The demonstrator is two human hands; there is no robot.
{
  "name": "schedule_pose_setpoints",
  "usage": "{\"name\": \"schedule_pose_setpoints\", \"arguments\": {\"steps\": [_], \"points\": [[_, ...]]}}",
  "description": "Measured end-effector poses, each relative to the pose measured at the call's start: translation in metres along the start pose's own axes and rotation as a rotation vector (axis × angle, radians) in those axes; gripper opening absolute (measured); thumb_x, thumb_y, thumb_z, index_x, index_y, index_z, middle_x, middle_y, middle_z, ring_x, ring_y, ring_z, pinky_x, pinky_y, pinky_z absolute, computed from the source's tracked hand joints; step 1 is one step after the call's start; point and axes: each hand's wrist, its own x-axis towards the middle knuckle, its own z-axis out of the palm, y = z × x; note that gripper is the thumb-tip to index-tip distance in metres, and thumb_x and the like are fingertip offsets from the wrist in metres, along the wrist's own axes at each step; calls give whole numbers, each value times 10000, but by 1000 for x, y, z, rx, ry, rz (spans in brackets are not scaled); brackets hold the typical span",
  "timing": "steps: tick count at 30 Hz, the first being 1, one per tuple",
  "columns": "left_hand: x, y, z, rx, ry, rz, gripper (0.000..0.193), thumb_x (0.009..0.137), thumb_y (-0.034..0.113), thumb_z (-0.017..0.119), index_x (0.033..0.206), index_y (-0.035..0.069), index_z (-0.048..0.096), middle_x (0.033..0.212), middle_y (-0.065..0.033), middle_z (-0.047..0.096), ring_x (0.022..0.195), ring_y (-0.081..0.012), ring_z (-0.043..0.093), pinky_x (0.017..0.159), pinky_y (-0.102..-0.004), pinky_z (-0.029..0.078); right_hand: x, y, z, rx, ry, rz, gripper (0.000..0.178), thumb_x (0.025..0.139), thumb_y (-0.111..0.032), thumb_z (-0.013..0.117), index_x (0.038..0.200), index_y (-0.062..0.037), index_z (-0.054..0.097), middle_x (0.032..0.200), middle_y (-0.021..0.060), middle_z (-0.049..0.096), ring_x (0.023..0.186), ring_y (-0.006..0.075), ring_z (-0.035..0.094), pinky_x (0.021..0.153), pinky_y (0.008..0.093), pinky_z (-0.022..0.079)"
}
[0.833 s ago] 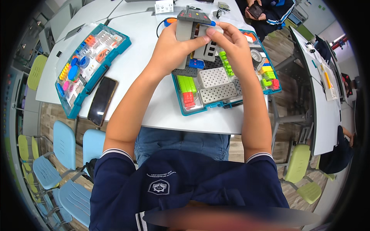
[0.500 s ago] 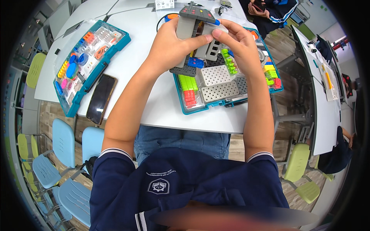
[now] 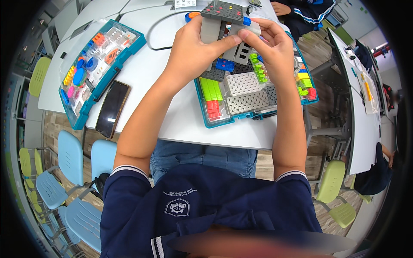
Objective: The person assembles a small electronics kit by connecting wires and components on a breadboard. They handle a grey module, orange and black wires, and a green component, inserting and adjusting connections throughout the clip.
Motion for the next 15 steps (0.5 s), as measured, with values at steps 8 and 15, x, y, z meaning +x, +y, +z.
{"name": "schedule_pose_setpoints", "arguments": {"steps": [8, 15], "points": [[2, -3, -3, -80, -72, 31, 425, 821, 211, 782, 1130, -7, 587, 997, -104, 699, 890, -151, 678, 793, -289, 547, -1, -5, -2, -1, 11, 74, 436, 775, -158, 819, 1096, 59, 620, 909, 101, 697, 843, 114, 657, 762, 244, 528], [3, -6, -2, -93, -67, 43, 454, 804, 257, 786, 1117, -13, 598, 989, -122, 706, 885, -176, 693, 788, -302, 551, 1, -6, -8, 30, -91, 116, 413, 813, -145, 774, 1136, 67, 627, 944, 114, 714, 866, 119, 666, 810, 249, 513]]}}
